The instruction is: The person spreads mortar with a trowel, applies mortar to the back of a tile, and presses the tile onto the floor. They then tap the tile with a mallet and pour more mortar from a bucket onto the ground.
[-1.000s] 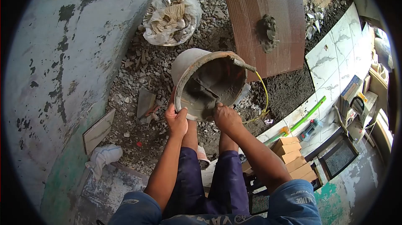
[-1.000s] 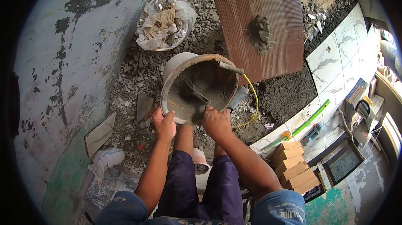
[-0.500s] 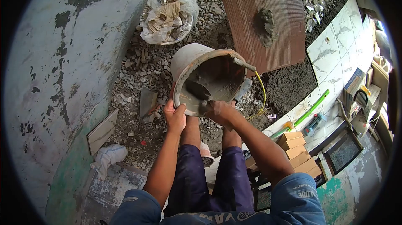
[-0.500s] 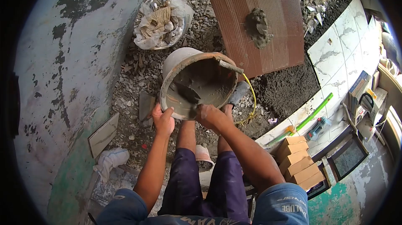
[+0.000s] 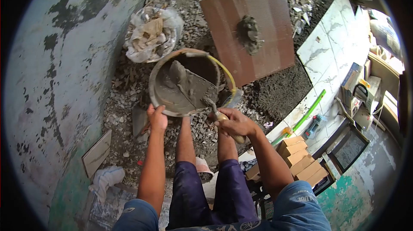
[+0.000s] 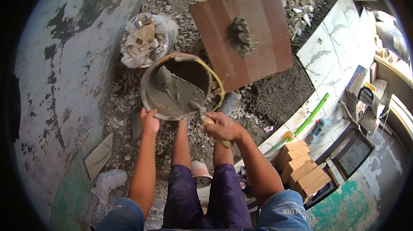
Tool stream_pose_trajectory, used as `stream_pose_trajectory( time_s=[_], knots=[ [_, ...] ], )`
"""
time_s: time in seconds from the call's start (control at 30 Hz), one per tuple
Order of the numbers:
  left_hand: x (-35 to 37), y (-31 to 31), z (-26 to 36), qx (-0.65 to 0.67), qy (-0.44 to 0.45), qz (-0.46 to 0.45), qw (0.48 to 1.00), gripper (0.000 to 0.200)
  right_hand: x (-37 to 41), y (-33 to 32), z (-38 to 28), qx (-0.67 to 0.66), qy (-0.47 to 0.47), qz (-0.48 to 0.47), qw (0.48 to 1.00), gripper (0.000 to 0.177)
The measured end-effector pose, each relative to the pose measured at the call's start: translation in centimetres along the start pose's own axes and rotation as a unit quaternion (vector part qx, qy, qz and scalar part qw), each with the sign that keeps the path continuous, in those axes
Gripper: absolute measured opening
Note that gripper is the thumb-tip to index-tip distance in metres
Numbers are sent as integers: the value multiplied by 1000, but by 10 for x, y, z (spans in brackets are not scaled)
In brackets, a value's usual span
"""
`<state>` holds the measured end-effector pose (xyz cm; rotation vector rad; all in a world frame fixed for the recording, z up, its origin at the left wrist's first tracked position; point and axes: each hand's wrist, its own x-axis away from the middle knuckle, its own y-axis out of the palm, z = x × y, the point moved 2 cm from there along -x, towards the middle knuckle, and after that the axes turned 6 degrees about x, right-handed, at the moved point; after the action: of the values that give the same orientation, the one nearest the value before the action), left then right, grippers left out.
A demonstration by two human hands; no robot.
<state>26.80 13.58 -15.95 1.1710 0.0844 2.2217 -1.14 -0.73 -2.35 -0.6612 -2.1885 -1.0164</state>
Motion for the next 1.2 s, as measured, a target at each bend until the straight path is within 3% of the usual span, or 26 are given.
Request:
stream_pose_trajectory(
  time_s=[0.17,0.23,0.3,0.33,0.4,0.43,0.5,0.6,0.63,0.67,0.7,0.77,0.8,0.83,0.9,0.97,1.03,1.07,1.13,1.2],
  knots=[
    [-45,-37,-1,-28,-35,26,999,37,76,-36,-30,20,7,144,989,38],
    [-69,-59,-7,-35,-42,11,998,37,91,-61,-32,117,3,256,960,38],
    [-85,-70,-8,-47,-49,5,998,37,89,-94,-33,293,26,377,878,38],
    [-93,-79,-7,-54,-54,8,997,37,81,-111,-27,293,30,378,877,38],
    [-103,-82,0,-81,-62,14,995,38,65,-146,-18,532,-2,449,718,40],
    [-106,-82,5,-101,-66,16,993,38,61,-154,-19,532,0,449,718,40],
    [-112,-77,13,-145,-64,-4,987,39,52,-161,-23,586,2,485,649,42],
    [-99,-43,35,-422,62,37,904,45,53,-162,-25,586,31,480,652,45],
    [-90,-19,42,-424,67,34,902,45,55,-163,-28,583,49,476,656,45],
    [-73,10,53,-557,183,88,805,43,59,-164,-29,580,47,479,657,45],
    [-53,44,62,-665,292,138,674,41,63,-166,-30,575,53,466,671,44],
    [-14,123,63,-626,378,82,677,38,68,-170,-32,569,52,457,682,44],
    [4,159,55,-596,365,28,714,36,72,-171,-29,579,35,476,661,42],
    [18,189,43,-563,350,-25,748,35,74,-175,-27,589,18,494,639,40],
    [13,220,-5,-430,257,-67,863,34,75,-187,-24,602,5,510,614,37],
    [-12,248,-44,-329,181,-77,924,35,73,-199,-27,614,-9,527,588,34],
    [-46,269,-74,-280,101,-1,955,40,63,-212,-29,587,29,447,674,31],
    [-68,276,-86,-280,103,-4,954,40,55,-220,-32,582,9,447,680,35],
    [-103,274,-110,-262,-39,21,964,42,38,-241,-50,569,40,423,704,37],
    [-118,270,-116,-242,-75,-10,967,40,21,-271,-60,560,74,395,725,42]
  ],
)
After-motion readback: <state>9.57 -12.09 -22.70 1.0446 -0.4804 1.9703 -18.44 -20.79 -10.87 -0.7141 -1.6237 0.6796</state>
